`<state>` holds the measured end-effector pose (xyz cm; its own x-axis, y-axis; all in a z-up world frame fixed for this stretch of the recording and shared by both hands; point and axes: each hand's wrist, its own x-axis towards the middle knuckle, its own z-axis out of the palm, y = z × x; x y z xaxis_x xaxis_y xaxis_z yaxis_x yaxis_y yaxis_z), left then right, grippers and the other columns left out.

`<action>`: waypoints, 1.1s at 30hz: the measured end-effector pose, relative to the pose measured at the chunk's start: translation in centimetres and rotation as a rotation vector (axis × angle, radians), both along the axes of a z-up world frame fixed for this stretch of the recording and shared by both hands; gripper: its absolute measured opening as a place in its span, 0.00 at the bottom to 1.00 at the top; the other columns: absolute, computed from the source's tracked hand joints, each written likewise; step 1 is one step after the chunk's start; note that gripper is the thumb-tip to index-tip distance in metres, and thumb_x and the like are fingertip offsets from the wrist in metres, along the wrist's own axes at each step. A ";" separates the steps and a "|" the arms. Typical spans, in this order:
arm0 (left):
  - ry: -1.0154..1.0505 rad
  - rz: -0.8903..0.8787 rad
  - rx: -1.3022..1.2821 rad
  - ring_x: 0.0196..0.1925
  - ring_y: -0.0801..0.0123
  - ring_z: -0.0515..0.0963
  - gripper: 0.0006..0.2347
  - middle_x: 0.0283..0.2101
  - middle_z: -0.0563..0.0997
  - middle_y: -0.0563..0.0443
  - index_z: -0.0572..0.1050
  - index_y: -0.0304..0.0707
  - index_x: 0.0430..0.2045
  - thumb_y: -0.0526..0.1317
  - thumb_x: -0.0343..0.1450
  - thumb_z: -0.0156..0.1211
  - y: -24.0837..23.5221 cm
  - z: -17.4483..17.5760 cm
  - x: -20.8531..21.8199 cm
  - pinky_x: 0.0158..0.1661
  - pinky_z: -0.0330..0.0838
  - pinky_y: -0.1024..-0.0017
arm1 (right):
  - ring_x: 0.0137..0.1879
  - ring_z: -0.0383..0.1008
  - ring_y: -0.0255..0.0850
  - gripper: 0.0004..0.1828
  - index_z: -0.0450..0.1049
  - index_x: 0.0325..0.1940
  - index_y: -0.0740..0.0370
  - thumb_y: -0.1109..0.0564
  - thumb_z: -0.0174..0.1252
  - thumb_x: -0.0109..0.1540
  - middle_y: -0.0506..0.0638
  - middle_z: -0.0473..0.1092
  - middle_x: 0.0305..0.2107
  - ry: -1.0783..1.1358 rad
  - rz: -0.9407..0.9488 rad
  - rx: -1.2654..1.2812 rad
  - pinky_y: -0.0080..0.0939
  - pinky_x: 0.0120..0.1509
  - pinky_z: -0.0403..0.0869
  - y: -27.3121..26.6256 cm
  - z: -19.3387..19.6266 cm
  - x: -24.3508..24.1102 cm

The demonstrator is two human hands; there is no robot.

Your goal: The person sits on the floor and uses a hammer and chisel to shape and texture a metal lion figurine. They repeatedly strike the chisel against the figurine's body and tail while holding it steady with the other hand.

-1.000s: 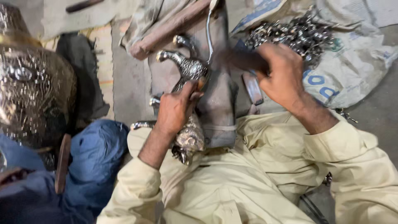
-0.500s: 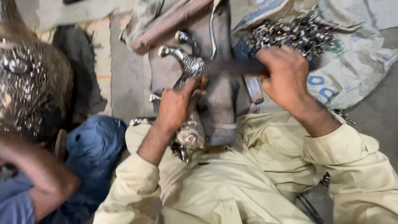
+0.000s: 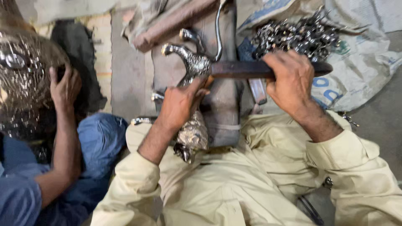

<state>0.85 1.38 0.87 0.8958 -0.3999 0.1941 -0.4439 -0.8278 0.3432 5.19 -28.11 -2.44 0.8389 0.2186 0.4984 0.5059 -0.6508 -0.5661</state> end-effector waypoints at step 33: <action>0.464 0.148 -0.760 0.38 0.73 0.85 0.15 0.36 0.86 0.45 0.74 0.34 0.49 0.32 0.70 0.70 3.0 1.1 3.2 0.37 0.81 0.74 | 0.33 0.76 0.36 0.17 0.70 0.56 0.60 0.57 0.59 0.63 0.48 0.72 0.28 1.280 -0.175 1.049 0.36 0.37 0.76 -2.4 -14.1 -7.7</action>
